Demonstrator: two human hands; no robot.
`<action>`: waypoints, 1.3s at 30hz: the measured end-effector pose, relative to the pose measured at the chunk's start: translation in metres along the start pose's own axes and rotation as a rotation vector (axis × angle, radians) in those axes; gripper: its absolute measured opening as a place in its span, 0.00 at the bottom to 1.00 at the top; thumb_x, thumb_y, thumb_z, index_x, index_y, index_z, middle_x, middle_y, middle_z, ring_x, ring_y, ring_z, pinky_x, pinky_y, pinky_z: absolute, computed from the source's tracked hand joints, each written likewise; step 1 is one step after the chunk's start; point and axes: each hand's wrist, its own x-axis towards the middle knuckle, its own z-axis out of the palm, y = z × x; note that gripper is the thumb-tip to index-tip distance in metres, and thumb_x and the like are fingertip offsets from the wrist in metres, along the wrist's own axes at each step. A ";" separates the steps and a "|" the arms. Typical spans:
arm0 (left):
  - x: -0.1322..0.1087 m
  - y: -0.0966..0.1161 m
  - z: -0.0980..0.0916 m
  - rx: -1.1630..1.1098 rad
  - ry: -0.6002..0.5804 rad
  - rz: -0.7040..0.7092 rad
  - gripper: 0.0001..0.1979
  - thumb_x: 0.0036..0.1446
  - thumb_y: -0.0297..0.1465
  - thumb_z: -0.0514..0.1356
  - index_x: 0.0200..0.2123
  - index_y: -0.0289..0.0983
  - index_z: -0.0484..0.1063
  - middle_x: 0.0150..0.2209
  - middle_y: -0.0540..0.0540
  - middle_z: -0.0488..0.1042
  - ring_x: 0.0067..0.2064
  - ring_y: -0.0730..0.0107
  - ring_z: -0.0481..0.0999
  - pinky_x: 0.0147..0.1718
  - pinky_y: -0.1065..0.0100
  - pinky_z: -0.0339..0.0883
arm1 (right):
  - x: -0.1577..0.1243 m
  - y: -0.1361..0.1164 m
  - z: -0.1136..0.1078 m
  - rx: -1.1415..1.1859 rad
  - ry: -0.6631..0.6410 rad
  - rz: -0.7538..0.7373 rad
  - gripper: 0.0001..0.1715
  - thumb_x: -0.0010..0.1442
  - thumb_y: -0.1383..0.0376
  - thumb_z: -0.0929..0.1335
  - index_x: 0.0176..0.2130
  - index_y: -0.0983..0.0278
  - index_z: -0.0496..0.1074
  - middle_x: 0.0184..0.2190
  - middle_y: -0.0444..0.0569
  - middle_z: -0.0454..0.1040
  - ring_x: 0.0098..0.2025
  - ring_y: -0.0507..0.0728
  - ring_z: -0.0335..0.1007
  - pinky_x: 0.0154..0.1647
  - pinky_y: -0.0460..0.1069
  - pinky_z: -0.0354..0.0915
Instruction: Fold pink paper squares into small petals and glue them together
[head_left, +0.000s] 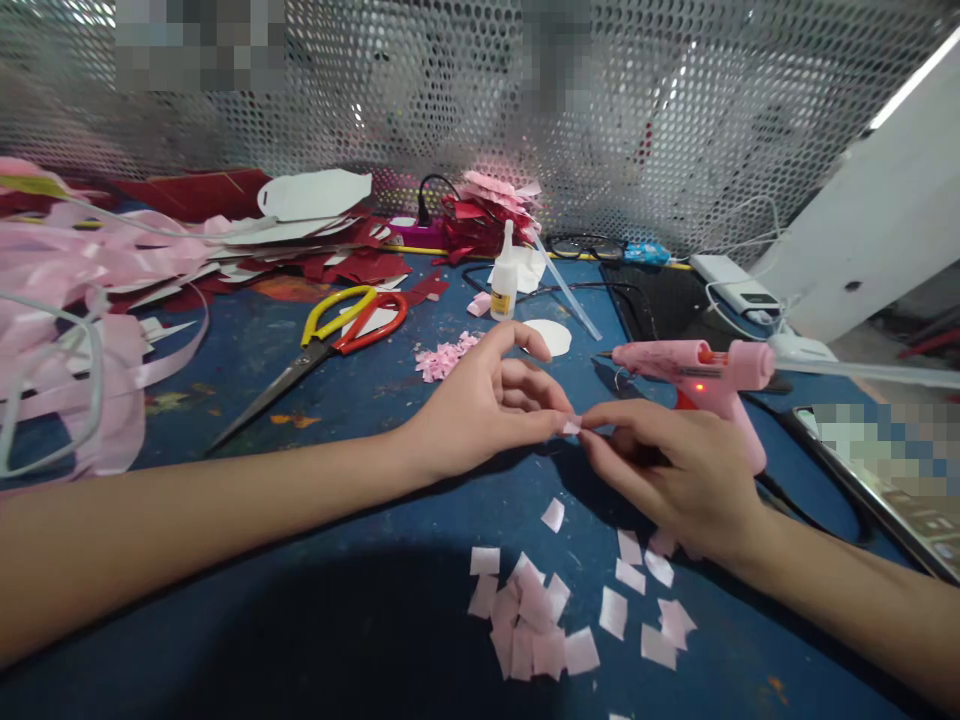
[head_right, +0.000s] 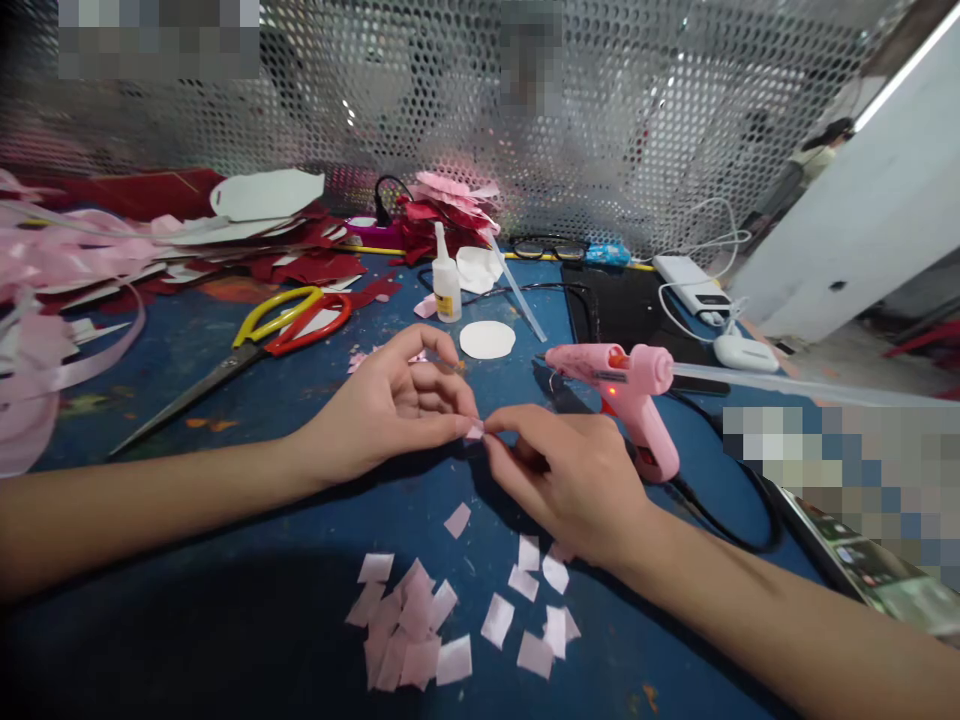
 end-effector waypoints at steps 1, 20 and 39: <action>0.000 0.000 0.000 0.002 -0.003 0.001 0.21 0.48 0.22 0.65 0.37 0.39 0.55 0.27 0.53 0.75 0.26 0.82 0.74 0.29 0.78 0.67 | 0.000 0.000 0.000 0.002 0.008 -0.006 0.06 0.60 0.67 0.66 0.31 0.63 0.73 0.13 0.35 0.66 0.14 0.45 0.60 0.17 0.41 0.55; -0.010 -0.003 0.002 0.527 0.018 0.285 0.17 0.53 0.23 0.61 0.42 0.41 0.57 0.34 0.53 0.78 0.36 0.74 0.78 0.41 0.69 0.69 | -0.003 0.001 -0.001 0.109 -0.022 0.070 0.02 0.58 0.69 0.67 0.31 0.64 0.69 0.13 0.35 0.65 0.14 0.44 0.58 0.16 0.41 0.55; -0.013 -0.003 0.006 1.007 0.042 0.516 0.14 0.55 0.24 0.59 0.42 0.39 0.59 0.32 0.56 0.75 0.34 0.74 0.78 0.37 0.69 0.66 | -0.005 0.000 -0.001 0.072 -0.124 0.030 0.03 0.57 0.68 0.66 0.30 0.64 0.67 0.14 0.35 0.67 0.15 0.45 0.63 0.17 0.42 0.57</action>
